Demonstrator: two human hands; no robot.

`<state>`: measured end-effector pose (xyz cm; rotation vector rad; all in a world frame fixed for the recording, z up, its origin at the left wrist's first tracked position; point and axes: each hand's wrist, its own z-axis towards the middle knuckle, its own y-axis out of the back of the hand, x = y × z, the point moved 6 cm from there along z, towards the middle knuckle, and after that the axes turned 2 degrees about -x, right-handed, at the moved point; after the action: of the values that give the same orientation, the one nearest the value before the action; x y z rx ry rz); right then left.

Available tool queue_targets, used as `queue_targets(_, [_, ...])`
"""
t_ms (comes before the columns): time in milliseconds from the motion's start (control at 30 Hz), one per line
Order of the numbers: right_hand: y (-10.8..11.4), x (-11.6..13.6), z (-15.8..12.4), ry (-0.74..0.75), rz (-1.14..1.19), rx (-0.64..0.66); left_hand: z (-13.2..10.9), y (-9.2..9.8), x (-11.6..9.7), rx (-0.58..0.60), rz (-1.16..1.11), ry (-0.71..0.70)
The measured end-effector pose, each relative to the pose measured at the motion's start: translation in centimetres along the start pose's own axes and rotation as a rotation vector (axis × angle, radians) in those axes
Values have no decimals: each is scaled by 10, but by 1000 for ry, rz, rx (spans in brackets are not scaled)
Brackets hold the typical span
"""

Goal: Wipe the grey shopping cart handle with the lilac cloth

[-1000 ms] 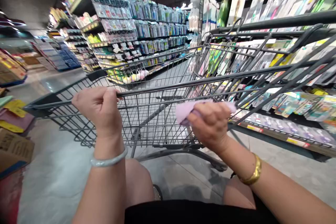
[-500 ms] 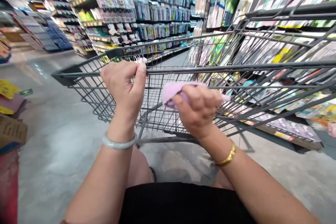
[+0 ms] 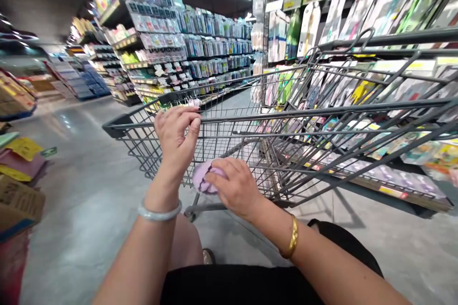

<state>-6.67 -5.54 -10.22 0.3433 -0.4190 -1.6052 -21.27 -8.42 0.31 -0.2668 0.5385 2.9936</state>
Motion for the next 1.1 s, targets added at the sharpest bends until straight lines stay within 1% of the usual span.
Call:
queue_targets(67, [11,-4,9,-150,199,-93,1,4,2,68,-17,8])
queue_targets(133, [16,-11,13,-338,409,-194,-2,13,-3,170,-67,-4])
queue_targets(167, [16,-14,14,-439,525,-224,-6,18,-11,223,-97,-24])
queue_targets(233, [10,-16,15,-633,815,-232,-23,31,-35,312,-146,-95])
queue_targets(300, [2,-9,17,-761,1145,-179,-49,33,-64,474,-154,-191])
queue_targets(333, [-1,-3,19,-785,1289,-134,-64,33,-75,533,-151,-218])
queue_targets(367, [-1,3,21,-797,1396,-92,-77,32,-83,562,-151,-226])
queue_targets(433, [1,12,23,-796,1517,8,-98,30,-87,550,-153,-201])
queue_targets(500, [5,17,22,-785,1555,120,-109,33,-81,467,-171,-179])
queue_targets(533, [9,17,20,-779,1528,174,-112,36,-76,409,-180,-173])
queue_targets(567, [15,16,19,-753,1449,230,-112,40,-69,349,-182,-162])
queue_targets(600, [24,13,19,-696,1304,266,-110,46,-62,286,-173,-139])
queue_targets(633, [36,9,21,-613,1094,255,-107,51,-53,215,-152,-106])
queue_targets(667, [53,4,25,-497,843,192,-102,57,-43,139,-116,-65])
queue_targets(700, [72,2,32,-360,580,92,-95,63,-33,53,-73,-23])
queue_targets(733, [92,3,38,-217,334,-36,-88,68,-23,-38,-27,11])
queue_targets(767, [108,3,43,-106,120,-163,-81,72,-15,-125,20,31])
queue_targets(800, [118,3,47,-41,-53,-255,-75,73,-8,-191,64,31])
queue_targets(833, [122,-1,52,-18,-186,-304,-69,71,-2,-223,102,20])
queue_targets(867, [121,-7,56,-26,-287,-319,-66,66,3,-223,136,5])
queue_targets(933, [109,-23,62,-53,-452,-291,-67,52,12,-151,189,-7])
queue_targets(967, [100,-30,63,-48,-526,-268,-73,43,17,-90,206,0])
queue_targets(1033, [86,-39,62,-7,-641,-255,-93,31,27,29,229,32])
queue_targets(1100, [78,-44,59,7,-686,-246,-114,28,37,98,251,60])
